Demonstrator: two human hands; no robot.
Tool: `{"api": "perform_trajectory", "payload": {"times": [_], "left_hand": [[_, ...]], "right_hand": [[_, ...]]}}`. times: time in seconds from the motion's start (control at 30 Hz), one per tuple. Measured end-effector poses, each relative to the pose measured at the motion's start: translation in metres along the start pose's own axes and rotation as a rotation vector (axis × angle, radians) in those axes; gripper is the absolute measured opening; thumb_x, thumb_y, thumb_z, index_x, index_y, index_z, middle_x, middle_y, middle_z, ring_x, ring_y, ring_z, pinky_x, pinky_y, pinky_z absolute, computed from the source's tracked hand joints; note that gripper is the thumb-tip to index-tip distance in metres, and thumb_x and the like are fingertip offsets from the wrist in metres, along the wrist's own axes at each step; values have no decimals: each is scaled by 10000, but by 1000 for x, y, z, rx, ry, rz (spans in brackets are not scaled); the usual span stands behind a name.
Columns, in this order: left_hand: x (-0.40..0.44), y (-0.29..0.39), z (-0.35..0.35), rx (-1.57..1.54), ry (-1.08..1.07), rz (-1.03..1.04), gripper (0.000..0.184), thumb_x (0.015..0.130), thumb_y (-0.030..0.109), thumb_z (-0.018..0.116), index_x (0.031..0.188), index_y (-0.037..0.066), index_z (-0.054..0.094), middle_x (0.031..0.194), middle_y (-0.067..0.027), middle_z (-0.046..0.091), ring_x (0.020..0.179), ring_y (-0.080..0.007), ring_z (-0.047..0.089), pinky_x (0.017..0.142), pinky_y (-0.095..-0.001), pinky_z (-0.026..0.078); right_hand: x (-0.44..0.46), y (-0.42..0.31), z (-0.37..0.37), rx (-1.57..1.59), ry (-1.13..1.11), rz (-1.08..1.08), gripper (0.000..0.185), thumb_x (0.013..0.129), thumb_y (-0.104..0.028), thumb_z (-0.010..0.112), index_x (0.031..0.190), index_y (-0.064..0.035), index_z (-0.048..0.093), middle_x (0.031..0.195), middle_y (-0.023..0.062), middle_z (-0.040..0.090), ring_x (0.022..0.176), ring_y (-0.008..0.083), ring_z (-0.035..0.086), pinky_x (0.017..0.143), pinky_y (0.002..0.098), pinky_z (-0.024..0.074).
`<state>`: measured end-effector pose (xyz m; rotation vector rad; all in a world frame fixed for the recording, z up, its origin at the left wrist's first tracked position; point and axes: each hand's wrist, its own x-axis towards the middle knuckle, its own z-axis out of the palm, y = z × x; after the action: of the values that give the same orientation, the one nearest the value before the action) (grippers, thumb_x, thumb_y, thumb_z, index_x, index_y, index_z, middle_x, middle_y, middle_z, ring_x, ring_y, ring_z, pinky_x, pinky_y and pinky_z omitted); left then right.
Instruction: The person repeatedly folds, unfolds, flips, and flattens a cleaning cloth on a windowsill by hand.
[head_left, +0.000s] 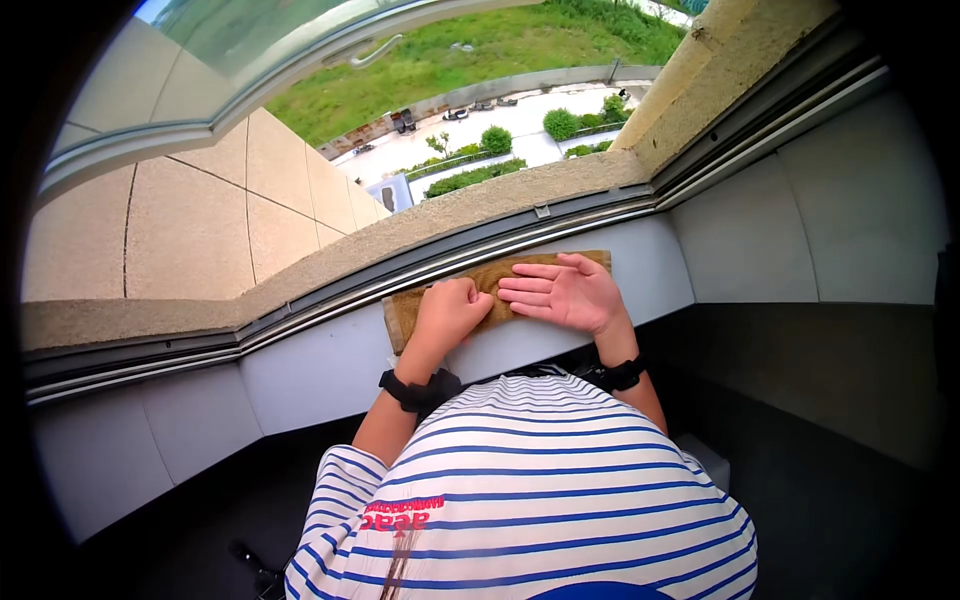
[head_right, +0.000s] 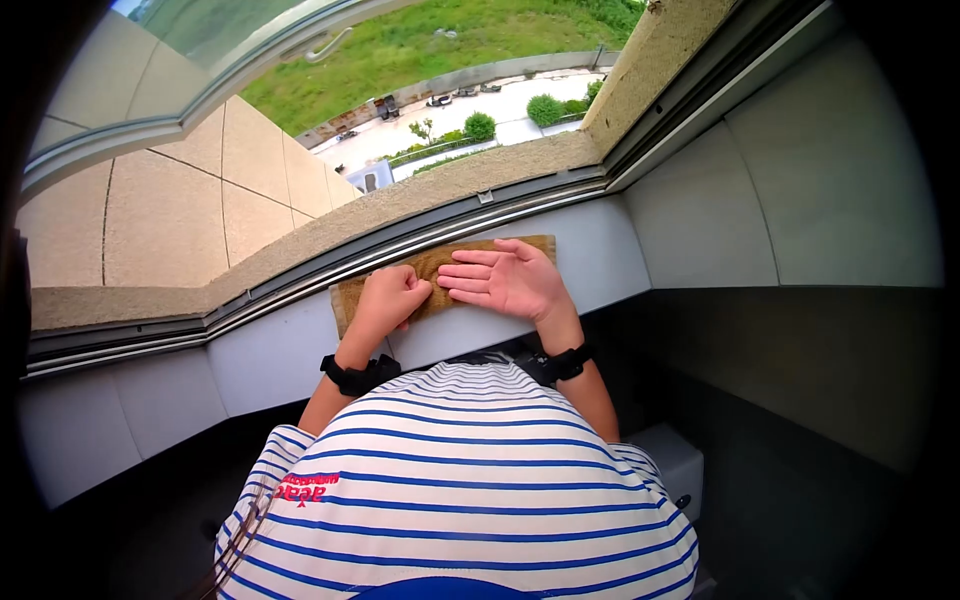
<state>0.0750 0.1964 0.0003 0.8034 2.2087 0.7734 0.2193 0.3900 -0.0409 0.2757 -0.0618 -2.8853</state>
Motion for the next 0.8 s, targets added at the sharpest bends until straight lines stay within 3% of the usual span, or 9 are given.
{"api": "perform_trajectory", "payload": {"times": [0.27, 0.47, 0.67, 0.8], "left_hand": [[22, 22, 18, 25, -27, 15, 319, 846, 271, 643, 654, 20, 597, 490, -80, 583, 411, -178, 626, 447, -299, 502], [45, 33, 39, 87, -18, 231, 325, 843, 279, 639, 651, 18, 614, 475, -89, 577, 411, -188, 622, 461, -304, 499], [46, 39, 45, 105, -23, 240, 316, 828, 295, 637, 667, 23, 633, 508, -130, 594, 470, -268, 631, 529, -368, 515], [43, 29, 53, 107, 130, 324, 291, 827, 279, 638, 681, 28, 633, 575, -154, 619, 533, -326, 641, 564, -396, 528]], "right_hand": [[-24, -12, 1, -28, -13, -116, 684, 1005, -303, 372, 1480, 161, 205, 1547, 389, 180, 1473, 486, 175, 1223, 554, 141], [-49, -13, -9, 22, -8, -265, 710, 987, -290, 409, 1489, 151, 168, 1555, 381, 169, 1476, 484, 167, 1225, 557, 139], [-54, -9, -11, 42, -23, -361, 748, 975, -317, 453, 1496, 141, 172, 1561, 381, 144, 1489, 470, 131, 1230, 549, 101], [-52, -10, -9, 8, -21, -353, 750, 978, -314, 458, 1500, 137, 164, 1566, 377, 134, 1492, 464, 126, 1231, 548, 94]]}}
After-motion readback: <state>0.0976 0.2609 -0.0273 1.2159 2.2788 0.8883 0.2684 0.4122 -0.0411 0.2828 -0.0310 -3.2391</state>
